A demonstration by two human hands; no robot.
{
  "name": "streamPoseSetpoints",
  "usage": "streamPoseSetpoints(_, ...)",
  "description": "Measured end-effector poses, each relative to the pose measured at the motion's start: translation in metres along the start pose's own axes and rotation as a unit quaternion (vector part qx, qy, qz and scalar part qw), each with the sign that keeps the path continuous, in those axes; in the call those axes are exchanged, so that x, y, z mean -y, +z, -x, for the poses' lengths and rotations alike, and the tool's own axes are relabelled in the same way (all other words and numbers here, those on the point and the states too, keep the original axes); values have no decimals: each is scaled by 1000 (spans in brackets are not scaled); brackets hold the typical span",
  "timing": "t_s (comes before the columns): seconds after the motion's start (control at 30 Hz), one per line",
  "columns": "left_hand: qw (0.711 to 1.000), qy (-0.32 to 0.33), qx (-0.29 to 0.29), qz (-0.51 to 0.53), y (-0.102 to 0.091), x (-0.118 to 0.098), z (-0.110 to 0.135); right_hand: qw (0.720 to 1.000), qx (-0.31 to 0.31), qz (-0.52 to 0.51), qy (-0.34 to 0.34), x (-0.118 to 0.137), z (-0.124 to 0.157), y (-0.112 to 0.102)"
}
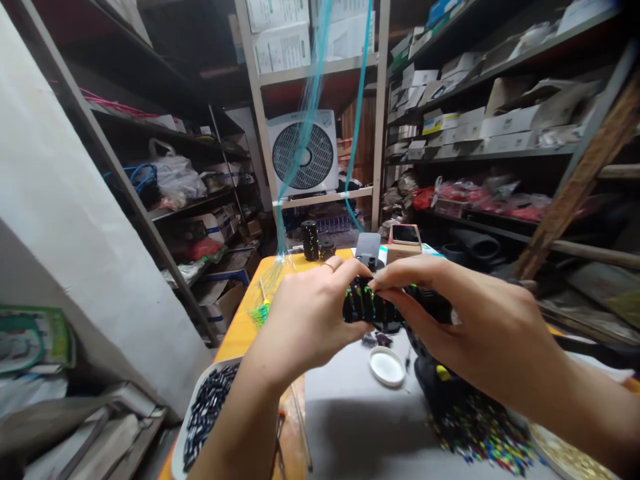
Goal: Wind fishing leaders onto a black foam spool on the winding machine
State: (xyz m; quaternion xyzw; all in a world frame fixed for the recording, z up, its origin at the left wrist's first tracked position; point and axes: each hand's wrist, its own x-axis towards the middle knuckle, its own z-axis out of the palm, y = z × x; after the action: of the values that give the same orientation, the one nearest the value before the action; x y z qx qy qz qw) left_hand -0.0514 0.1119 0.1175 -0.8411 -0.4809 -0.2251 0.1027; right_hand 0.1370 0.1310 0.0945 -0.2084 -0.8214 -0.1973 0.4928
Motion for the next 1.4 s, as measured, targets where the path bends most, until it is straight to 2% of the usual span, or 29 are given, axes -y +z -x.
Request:
streamPoseSetpoints(0.4, 1000, -4, -1, -1, 1, 3, 2, 1000, 16, 10, -5, -2, 2, 0)
streamPoseSetpoints(0.57, 1000, 0, 1, -3, 0, 2, 2, 1000, 4, 25, -11, -2, 3, -1)
streamPoseSetpoints(0.93, 1000, -2, 4, 5, -1, 1, 2, 999, 33, 17, -26, -3, 5, -2)
streamPoseSetpoints(1.13, 1000, -15, 0, 18, 1, 2, 2, 996, 69, -9, -52, -7, 6, -3)
streamPoseSetpoints(1.4, 1000, 3, -2, 25, 1, 4, 2, 995, 70, -16, -65, -12, 6, -5)
